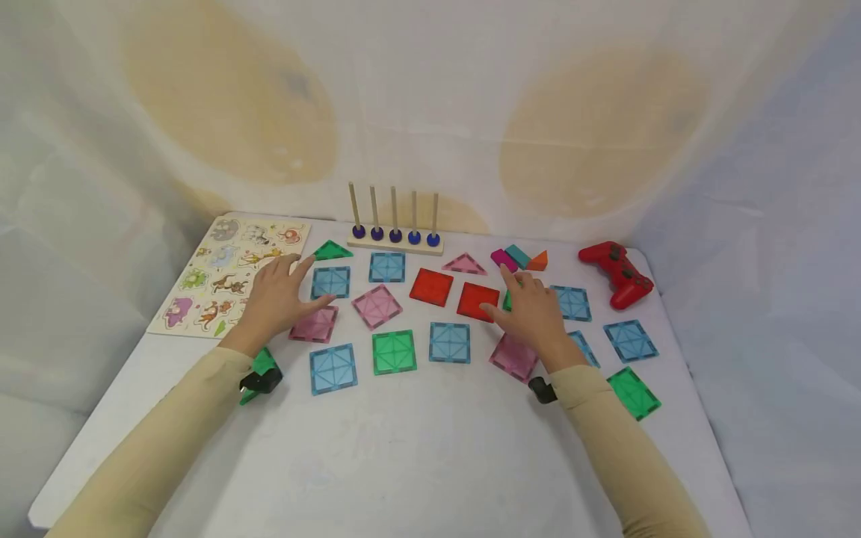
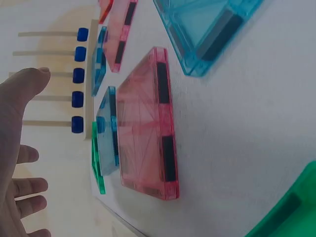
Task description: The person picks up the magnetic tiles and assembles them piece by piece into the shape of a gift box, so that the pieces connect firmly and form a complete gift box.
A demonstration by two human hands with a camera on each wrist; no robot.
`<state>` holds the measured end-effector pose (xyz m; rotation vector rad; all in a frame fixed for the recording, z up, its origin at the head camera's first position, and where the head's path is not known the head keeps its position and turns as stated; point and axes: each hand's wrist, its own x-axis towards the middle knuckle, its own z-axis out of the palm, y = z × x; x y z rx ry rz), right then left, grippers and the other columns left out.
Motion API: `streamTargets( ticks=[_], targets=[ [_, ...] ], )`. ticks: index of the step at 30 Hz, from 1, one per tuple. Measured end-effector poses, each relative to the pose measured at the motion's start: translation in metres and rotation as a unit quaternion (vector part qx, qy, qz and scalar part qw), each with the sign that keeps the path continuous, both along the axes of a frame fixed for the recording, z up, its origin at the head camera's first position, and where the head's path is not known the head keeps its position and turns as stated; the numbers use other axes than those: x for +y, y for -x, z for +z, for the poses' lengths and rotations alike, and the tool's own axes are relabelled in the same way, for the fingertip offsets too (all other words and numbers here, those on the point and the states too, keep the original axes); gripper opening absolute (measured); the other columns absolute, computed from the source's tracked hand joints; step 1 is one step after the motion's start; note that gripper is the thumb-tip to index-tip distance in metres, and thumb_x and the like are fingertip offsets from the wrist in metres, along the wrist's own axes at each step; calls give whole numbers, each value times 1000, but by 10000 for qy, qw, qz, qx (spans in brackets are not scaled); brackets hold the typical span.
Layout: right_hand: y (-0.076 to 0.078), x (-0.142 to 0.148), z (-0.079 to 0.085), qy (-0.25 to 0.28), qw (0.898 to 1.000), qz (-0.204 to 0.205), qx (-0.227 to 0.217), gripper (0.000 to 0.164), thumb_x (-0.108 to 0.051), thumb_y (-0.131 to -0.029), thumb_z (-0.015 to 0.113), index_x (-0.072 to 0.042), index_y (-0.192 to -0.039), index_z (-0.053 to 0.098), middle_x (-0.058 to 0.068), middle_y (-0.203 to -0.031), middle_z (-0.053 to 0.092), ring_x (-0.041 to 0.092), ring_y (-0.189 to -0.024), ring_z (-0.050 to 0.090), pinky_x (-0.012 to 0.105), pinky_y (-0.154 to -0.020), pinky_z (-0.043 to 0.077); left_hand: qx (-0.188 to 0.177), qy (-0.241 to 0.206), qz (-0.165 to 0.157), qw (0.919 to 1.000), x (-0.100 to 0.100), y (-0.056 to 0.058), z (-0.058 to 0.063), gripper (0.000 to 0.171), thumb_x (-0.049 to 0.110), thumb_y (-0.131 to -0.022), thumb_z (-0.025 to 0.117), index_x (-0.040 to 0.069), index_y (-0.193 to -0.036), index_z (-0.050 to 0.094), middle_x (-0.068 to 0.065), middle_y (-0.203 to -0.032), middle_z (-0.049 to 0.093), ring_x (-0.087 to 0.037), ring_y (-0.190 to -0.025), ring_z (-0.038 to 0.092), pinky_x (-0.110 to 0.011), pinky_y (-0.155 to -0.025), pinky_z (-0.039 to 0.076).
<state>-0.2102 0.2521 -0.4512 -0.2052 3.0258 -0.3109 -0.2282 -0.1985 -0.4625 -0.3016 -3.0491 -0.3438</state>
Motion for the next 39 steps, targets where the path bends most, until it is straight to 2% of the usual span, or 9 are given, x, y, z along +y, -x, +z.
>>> streamTargets(
  ticks=[5, 9, 12, 17, 21, 25, 32, 39],
  targets=[
    [-10, -6, 1, 38, 9997, 100, -197, 97, -59, -90, 67, -17, -164, 20, 28, -153, 35, 52, -135, 39, 76, -106, 30, -35, -351, -92, 9993, 8, -6, 3, 88, 66, -88, 65, 9, -151, 44, -23, -152, 41, -44, -140, 38, -64, -114, 29],
    [-19, -10, 0, 284, 9990, 244, -237, 93, -51, -90, 72, -13, -162, 28, 27, -153, 37, 50, -135, 40, 73, -102, 39, -17, -612, -316, 9976, 14, -11, -1, 83, 64, -87, 68, 5, -143, 52, -20, -142, 52, -41, -129, 50, -60, -108, 40],
    [-27, -13, 0, 549, 9972, 365, -345, 90, -48, -90, 74, -11, -160, 31, 26, -152, 38, 47, -135, 41, 68, -99, 46, -138, -940, -436, 9945, 21, -16, -6, 79, 62, -87, 71, 2, -137, 56, -19, -133, 58, -36, -118, 57, -55, -103, 47],
    [-38, -17, -6, 845, 9938, 588, -409, 85, -45, -89, 76, -11, -157, 37, 22, -155, 35, 44, -137, 40, 63, -98, 50, -378, -1276, -571, 9895, 34, -29, -13, 78, 59, -85, 74, 1, -132, 56, -17, -129, 60, -29, -107, 57, -50, -98, 51],
    [-45, -19, -15, 1006, 9913, 787, -321, 81, -45, -88, 78, -14, -154, 44, 18, -155, 38, 41, -139, 39, 59, -97, 52, -444, -1106, -800, 9896, 46, -40, -18, 86, 65, -82, 75, 4, -139, 53, -14, -138, 54, -31, -122, 52, -53, -107, 45],
    [-49, -24, -24, 1074, 9886, 998, -333, 82, -46, -85, 81, -15, -152, 47, 15, -148, 46, 37, -135, 45, 56, -97, 53, -494, -875, -1135, 9884, 57, -49, -23, 96, 67, -79, 76, 7, -149, 48, -15, -148, 47, -34, -138, 41, -58, -114, 36],
    [-52, -34, -33, 1050, 9865, 1179, -428, 83, -42, -84, 84, -14, -152, 47, 15, -149, 47, 36, -136, 45, 56, -102, 50, -616, -926, -1593, 9809, 74, -61, -29, 97, 63, -75, 82, 9, -149, 49, -12, -146, 50, -32, -133, 46, -55, -113, 39],
    [-50, -40, -39, 985, 9850, 1393, -265, 84, -39, -82, 86, -11, -152, 48, 13, -153, 44, 34, -141, 40, 52, -103, 50, -639, -809, -1795, 9783, 83, -65, -35, 88, 62, -75, 83, 12, -143, 57, -6, -137, 55, -26, -125, 50, -49, -108, 43]
  ],
)
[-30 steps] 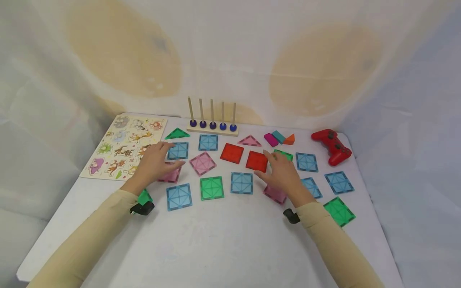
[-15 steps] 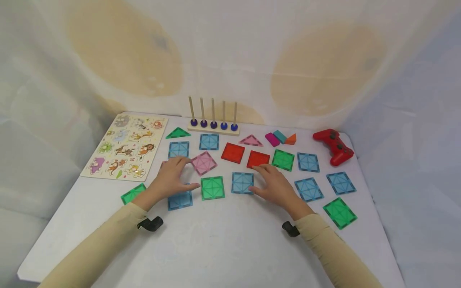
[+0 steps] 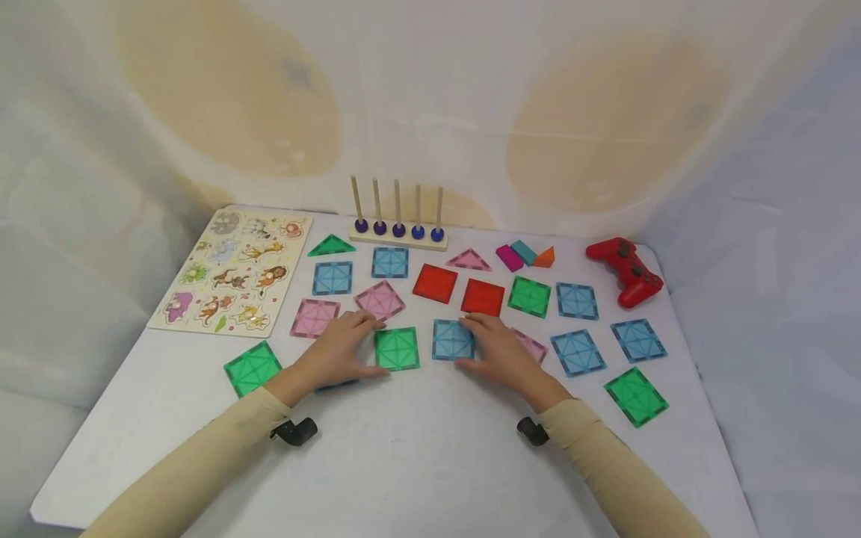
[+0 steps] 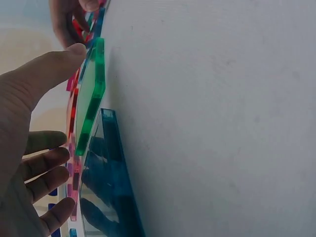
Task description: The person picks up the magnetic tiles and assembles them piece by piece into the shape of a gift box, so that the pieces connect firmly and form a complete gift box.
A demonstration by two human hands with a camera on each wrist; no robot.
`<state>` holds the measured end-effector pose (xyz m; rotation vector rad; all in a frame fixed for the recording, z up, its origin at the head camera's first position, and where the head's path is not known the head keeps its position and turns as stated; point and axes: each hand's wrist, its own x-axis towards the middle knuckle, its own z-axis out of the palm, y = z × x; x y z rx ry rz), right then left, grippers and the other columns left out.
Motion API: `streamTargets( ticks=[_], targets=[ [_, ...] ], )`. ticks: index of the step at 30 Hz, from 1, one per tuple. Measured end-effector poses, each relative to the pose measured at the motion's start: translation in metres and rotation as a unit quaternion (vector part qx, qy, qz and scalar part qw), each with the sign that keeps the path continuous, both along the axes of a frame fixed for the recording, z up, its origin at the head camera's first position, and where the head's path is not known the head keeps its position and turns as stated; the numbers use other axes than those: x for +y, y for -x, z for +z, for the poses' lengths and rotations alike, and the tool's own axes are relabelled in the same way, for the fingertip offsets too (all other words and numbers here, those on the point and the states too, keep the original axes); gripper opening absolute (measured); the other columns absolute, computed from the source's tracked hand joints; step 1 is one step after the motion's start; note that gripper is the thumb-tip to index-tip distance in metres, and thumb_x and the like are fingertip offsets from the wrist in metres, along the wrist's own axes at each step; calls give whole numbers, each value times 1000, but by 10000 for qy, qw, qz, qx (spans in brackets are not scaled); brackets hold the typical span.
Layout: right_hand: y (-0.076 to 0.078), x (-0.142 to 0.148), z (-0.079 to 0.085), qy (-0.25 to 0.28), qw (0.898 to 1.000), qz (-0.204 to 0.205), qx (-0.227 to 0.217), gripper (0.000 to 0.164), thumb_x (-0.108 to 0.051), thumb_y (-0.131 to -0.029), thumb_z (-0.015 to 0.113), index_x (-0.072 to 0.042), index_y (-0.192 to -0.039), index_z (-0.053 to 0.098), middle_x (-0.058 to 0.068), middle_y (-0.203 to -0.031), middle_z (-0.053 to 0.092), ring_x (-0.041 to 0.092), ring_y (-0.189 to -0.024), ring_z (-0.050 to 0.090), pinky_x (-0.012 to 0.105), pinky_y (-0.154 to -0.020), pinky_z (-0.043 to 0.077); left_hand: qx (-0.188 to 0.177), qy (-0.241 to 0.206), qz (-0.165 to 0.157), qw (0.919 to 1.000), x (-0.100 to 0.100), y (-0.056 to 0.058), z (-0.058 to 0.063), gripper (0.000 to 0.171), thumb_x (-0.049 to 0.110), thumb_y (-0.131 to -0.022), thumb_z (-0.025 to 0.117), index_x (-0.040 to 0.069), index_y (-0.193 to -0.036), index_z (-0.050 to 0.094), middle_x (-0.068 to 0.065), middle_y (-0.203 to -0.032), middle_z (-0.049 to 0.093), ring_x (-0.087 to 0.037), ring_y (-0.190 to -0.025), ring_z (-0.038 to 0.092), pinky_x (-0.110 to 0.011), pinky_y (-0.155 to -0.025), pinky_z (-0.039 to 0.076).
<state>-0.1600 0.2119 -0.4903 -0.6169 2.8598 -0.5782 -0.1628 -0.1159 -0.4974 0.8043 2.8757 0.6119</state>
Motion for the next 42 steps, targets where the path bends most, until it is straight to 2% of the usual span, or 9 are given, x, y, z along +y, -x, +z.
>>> streamTargets(
  ticks=[4, 12, 21, 30, 42],
  targets=[
    [4, -4, -4, -53, 9999, 112, 66, 83, -39, -83, 85, -10, -151, 49, 13, -153, 46, 35, -140, 42, 52, -105, 49, -68, 108, -34, 9999, 2, 0, -4, 85, 63, -75, 83, 14, -140, 60, -4, -132, 56, -22, -120, 51, -44, -105, 45],
    [8, -11, -6, -181, 9994, 286, 17, 78, -39, -85, 83, -12, -151, 50, 13, -151, 49, 35, -139, 42, 53, -105, 49, -28, 267, -62, 9996, 5, 0, -7, 84, 58, -79, 83, 12, -145, 58, -5, -137, 55, -22, -123, 51, -42, -107, 45],
    [0, -8, -3, -294, 9984, 485, -64, 76, -40, -84, 83, -15, -149, 54, 11, -145, 52, 32, -136, 44, 53, -104, 49, -47, 73, -345, 9994, 11, -2, -4, 79, 48, -81, 84, 10, -145, 57, -7, -137, 55, -23, -124, 51, -39, -106, 47],
    [-8, -9, -2, -305, 9972, 682, 0, 75, -42, -83, 83, -16, -148, 56, 9, -143, 54, 31, -134, 47, 53, -104, 50, -74, 3, -559, 9984, 18, -1, -4, 77, 46, -83, 84, 11, -145, 57, -6, -137, 55, -23, -125, 51, -41, -108, 46],
    [-9, -10, -2, -331, 9968, 714, 158, 75, -42, -84, 83, -13, -147, 55, 10, -143, 54, 32, -134, 47, 53, -106, 48, -118, 44, -498, 9987, 23, 0, -7, 76, 45, -81, 85, 12, -144, 58, -5, -136, 56, -22, -123, 52, -42, -107, 46]
  ],
)
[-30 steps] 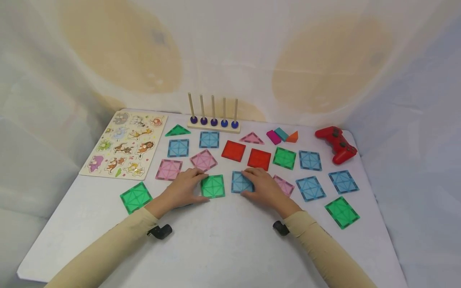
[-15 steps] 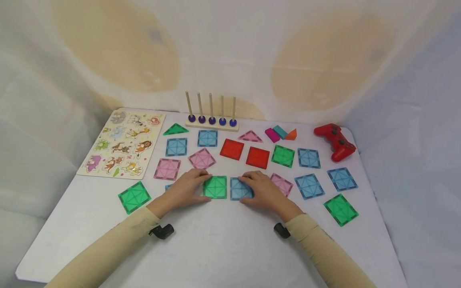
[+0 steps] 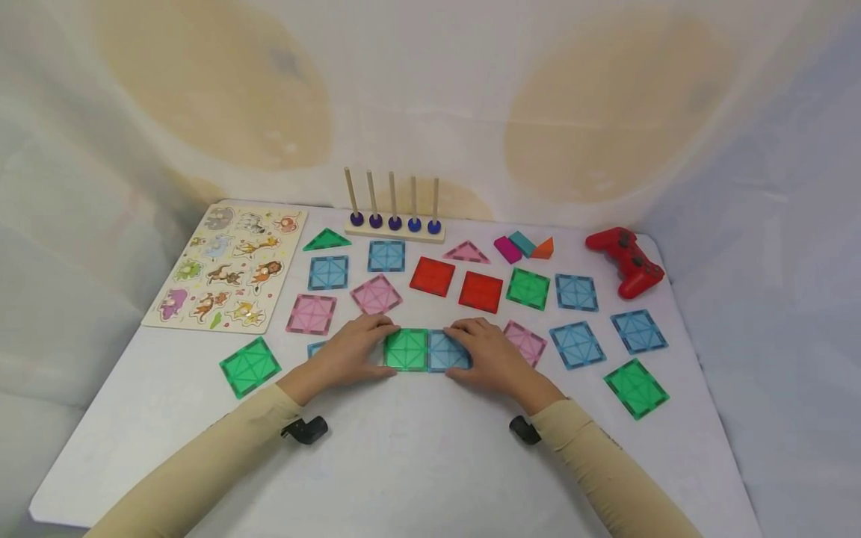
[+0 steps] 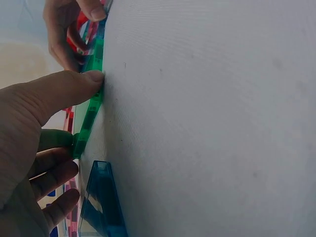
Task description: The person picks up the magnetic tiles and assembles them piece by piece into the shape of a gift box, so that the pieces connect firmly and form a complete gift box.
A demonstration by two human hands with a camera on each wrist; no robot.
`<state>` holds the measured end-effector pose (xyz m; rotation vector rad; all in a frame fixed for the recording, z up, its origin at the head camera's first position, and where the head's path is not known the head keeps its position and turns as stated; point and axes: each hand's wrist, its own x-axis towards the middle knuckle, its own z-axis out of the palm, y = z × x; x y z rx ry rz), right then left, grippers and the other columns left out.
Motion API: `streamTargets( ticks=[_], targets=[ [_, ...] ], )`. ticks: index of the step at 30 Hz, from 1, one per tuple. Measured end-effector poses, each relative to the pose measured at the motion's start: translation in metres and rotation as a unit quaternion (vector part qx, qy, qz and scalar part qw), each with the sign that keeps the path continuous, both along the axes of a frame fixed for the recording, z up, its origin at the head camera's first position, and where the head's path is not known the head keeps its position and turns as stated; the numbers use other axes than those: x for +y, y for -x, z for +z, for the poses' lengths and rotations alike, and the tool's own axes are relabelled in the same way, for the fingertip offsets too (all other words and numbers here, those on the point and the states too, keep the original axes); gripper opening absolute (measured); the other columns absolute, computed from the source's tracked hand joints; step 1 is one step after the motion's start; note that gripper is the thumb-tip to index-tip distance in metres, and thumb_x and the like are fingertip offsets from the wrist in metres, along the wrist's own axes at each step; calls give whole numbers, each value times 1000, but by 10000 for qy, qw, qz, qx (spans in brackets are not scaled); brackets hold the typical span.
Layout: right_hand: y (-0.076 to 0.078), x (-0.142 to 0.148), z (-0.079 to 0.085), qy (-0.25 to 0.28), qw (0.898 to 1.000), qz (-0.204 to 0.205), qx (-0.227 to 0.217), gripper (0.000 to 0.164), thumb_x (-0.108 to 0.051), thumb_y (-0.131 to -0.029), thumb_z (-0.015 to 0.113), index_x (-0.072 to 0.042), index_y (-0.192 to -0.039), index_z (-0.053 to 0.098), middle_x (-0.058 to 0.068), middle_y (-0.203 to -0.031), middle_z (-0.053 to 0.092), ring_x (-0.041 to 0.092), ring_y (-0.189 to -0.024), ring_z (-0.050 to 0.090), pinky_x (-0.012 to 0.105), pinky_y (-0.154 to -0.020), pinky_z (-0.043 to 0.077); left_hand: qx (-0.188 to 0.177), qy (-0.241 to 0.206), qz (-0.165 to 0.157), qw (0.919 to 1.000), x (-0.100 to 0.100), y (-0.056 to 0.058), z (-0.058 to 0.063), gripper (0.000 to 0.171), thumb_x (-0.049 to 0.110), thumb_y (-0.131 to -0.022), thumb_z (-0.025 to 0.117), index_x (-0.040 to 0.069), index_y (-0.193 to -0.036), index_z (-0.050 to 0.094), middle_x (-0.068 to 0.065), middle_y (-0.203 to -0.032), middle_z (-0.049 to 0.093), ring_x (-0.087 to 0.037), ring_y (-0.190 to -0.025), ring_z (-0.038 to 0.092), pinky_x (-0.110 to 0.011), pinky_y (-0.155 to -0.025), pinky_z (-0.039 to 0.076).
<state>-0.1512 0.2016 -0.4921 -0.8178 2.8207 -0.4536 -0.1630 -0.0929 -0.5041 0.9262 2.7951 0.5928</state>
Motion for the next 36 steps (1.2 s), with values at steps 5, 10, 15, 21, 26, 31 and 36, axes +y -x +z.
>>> streamTargets(
  ticks=[5, 10, 15, 21, 26, 31, 36],
  targets=[
    [1, 0, -2, -44, 10000, -3, 40, 75, -43, -84, 82, -13, -148, 54, 10, -143, 54, 32, -134, 47, 53, -107, 47, -41, 22, 3, 10000, 0, 0, 0, 75, 46, -82, 84, 12, -144, 58, -5, -137, 55, -22, -124, 51, -41, -108, 46],
    [3, -1, -4, -75, 10000, 4, 20, 76, -43, -84, 82, -14, -149, 54, 10, -144, 53, 32, -135, 46, 53, -107, 47, -141, -129, 136, 9997, -3, 0, -1, 79, 45, -80, 86, 10, -144, 56, -6, -138, 54, -23, -127, 49, -40, -110, 45],
    [2, 1, -3, -67, 10000, 1, -9, 77, -42, -83, 83, -14, -149, 54, 11, -145, 53, 33, -136, 45, 55, -106, 47, -90, -162, 191, 9996, -6, 1, -4, 79, 46, -79, 86, 10, -143, 57, -7, -137, 53, -22, -127, 48, -38, -110, 45],
    [3, 1, -3, -75, 10000, 13, -49, 77, -42, -82, 83, -15, -149, 54, 10, -145, 53, 33, -135, 45, 55, -106, 47, -61, -226, 131, 9996, -7, 1, -4, 77, 45, -80, 86, 10, -142, 58, -7, -135, 54, -22, -125, 49, -38, -109, 45],
    [4, 2, -1, -28, 9999, 57, -89, 76, -41, -82, 83, -15, -148, 55, 10, -145, 53, 33, -135, 45, 56, -106, 47, -88, -226, 131, 9996, -6, 0, -3, 76, 45, -80, 86, 10, -141, 58, -7, -135, 54, -22, -125, 49, -38, -109, 46],
    [4, 3, -1, 3, 9999, 99, -81, 76, -41, -81, 84, -15, -147, 55, 9, -145, 53, 32, -135, 46, 56, -106, 46, -81, -226, 149, 9996, -6, 0, -3, 76, 45, -80, 86, 10, -142, 58, -6, -135, 54, -22, -125, 49, -38, -108, 46],
    [5, 4, -1, 14, 9999, 124, -100, 76, -41, -81, 84, -15, -146, 55, 9, -145, 53, 32, -134, 46, 56, -106, 46, -128, -218, 156, 9996, -5, -1, -2, 76, 45, -80, 86, 10, -142, 58, -6, -135, 54, -22, -125, 49, -38, -108, 46]
  ],
)
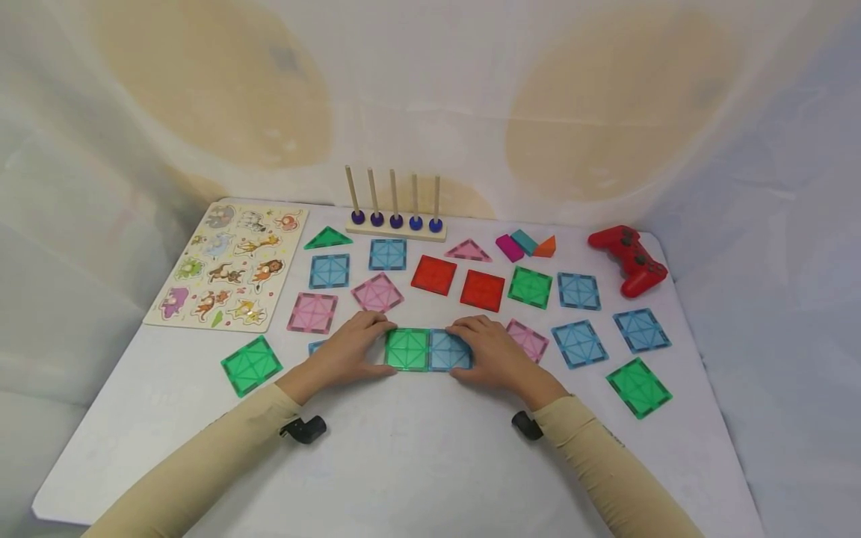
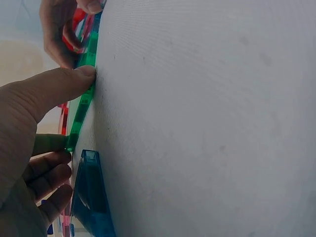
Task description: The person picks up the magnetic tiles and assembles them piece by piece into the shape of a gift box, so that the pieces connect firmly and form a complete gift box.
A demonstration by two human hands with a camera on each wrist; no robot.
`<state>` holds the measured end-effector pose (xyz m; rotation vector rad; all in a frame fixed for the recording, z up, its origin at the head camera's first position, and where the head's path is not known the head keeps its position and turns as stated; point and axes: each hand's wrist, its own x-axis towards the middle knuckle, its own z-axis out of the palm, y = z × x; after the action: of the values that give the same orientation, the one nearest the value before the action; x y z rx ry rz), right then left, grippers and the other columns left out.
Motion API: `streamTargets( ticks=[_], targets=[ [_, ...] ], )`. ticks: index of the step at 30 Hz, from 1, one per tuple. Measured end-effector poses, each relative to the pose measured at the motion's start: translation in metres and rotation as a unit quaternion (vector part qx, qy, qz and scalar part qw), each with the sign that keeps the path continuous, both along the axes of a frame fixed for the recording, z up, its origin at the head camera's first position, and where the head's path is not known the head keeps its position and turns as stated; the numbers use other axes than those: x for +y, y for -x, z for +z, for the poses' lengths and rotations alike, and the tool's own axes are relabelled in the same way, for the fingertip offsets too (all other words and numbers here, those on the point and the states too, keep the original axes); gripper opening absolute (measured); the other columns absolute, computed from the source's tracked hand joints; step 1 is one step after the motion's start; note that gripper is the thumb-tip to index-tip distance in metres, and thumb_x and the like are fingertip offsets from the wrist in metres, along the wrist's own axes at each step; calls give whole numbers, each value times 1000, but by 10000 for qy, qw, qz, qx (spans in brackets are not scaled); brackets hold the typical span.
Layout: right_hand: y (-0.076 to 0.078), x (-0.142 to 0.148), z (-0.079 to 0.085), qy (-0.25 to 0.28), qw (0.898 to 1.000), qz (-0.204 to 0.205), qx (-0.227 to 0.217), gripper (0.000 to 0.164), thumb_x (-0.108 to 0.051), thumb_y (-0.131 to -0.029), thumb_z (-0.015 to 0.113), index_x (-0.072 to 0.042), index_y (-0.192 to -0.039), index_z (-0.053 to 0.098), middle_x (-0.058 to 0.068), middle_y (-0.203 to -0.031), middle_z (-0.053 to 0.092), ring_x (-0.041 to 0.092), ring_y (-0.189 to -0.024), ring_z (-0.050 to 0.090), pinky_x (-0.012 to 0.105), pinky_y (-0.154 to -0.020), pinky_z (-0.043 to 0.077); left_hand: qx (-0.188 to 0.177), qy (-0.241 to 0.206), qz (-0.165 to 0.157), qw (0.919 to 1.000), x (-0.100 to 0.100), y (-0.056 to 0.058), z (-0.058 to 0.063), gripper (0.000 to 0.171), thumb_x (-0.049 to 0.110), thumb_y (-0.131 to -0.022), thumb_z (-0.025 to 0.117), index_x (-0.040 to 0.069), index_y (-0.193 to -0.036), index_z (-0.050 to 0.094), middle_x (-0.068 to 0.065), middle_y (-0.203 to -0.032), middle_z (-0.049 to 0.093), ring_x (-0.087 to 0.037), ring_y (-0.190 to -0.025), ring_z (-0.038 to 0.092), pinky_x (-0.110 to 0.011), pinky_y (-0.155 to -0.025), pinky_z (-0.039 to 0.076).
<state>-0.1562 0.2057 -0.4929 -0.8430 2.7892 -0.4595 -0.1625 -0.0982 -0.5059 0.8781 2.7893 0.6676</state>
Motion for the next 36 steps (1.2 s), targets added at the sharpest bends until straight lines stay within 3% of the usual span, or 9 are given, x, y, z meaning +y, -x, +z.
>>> streamTargets(
  ticks=[15, 24, 36],
  targets=[
    [0, -13, -2, 158, 9997, -123, -137, 88, -49, -79, 84, -19, -153, 48, 8, -150, 48, 30, -139, 42, 56, -110, 43, -60, -21, 88, 9999, -7, -3, 0, 81, 47, -81, 85, 11, -147, 54, -7, -142, 52, -23, -131, 47, -40, -111, 44],
    [4, -26, -8, 160, 9997, 167, -37, 88, -52, -81, 82, -18, -153, 46, 6, -151, 49, 30, -139, 41, 56, -114, 38, 50, -53, 383, 9992, -38, -7, 4, 79, 49, -82, 83, 10, -145, 56, -8, -138, 55, -24, -125, 52, -43, -106, 49],
    [4, -32, -7, 99, 9995, 269, 101, 81, -46, -82, 83, -19, -151, 50, 5, -147, 52, 28, -137, 43, 54, -112, 41, 222, 27, 593, 9980, -76, -28, 0, 81, 53, -78, 85, 12, -143, 58, -7, -134, 57, -26, -125, 52, -49, -109, 45]
  ],
)
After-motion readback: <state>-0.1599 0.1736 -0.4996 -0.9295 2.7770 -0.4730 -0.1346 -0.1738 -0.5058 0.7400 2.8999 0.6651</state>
